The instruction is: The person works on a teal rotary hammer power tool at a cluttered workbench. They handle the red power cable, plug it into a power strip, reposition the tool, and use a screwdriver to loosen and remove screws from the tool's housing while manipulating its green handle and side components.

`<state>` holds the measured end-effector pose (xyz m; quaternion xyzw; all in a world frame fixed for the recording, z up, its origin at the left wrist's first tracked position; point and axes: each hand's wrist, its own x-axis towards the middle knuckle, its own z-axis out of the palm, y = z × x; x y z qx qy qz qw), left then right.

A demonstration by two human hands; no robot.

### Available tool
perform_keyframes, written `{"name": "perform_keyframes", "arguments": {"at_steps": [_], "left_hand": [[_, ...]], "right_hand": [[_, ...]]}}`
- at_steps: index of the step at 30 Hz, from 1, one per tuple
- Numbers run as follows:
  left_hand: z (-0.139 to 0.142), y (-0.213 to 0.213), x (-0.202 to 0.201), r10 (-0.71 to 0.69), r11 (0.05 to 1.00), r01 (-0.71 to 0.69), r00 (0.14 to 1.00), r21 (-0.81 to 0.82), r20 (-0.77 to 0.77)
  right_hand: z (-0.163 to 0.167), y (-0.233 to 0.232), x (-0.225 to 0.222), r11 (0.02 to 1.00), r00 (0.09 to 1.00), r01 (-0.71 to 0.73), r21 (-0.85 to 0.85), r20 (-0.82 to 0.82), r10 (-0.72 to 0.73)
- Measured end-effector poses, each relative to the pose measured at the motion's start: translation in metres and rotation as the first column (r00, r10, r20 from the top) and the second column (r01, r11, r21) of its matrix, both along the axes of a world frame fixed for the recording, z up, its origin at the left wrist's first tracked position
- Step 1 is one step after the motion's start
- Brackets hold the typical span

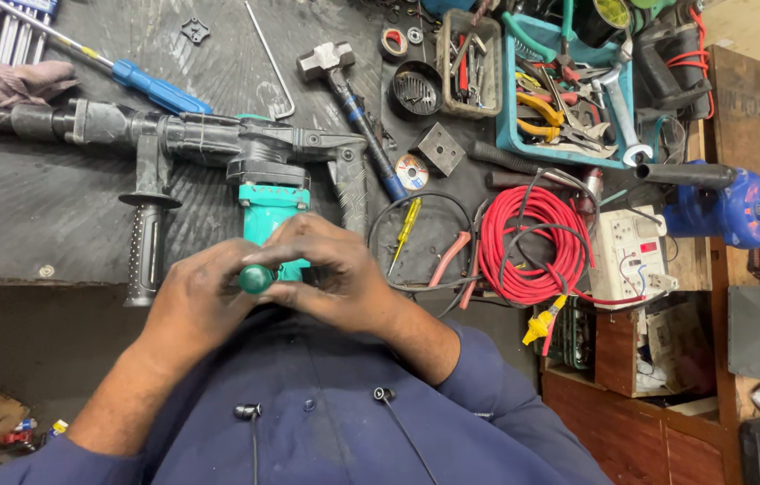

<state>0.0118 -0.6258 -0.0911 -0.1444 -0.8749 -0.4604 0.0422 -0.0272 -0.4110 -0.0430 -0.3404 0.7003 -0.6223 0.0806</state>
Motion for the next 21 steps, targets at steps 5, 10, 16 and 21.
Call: {"name": "perform_keyframes", "arguments": {"at_steps": [5, 10, 16, 21], "left_hand": [[-0.006, -0.005, 0.001, -0.122, 0.989, 0.133, 0.982, 0.069, -0.146], [-0.006, 0.007, 0.006, 0.125, 0.982, -0.122, 0.992, 0.147, -0.011], [0.000, 0.006, 0.000, 0.027, 0.999, -0.031, 0.992, -0.026, -0.126], [0.001, 0.000, 0.005, -0.043, 0.999, 0.043, 0.999, -0.020, 0.009]], "right_hand": [[-0.003, 0.005, -0.006, 0.995, 0.984, -0.061, 0.081, -0.160, 0.073], [-0.023, -0.003, -0.005, 1.000, 1.000, 0.001, 0.026, -0.023, -0.001], [-0.043, -0.003, -0.007, 0.991, 0.986, 0.104, 0.079, -0.136, -0.093], [-0.047, -0.001, -0.002, 0.990, 0.994, 0.065, 0.123, -0.100, -0.053]]}}
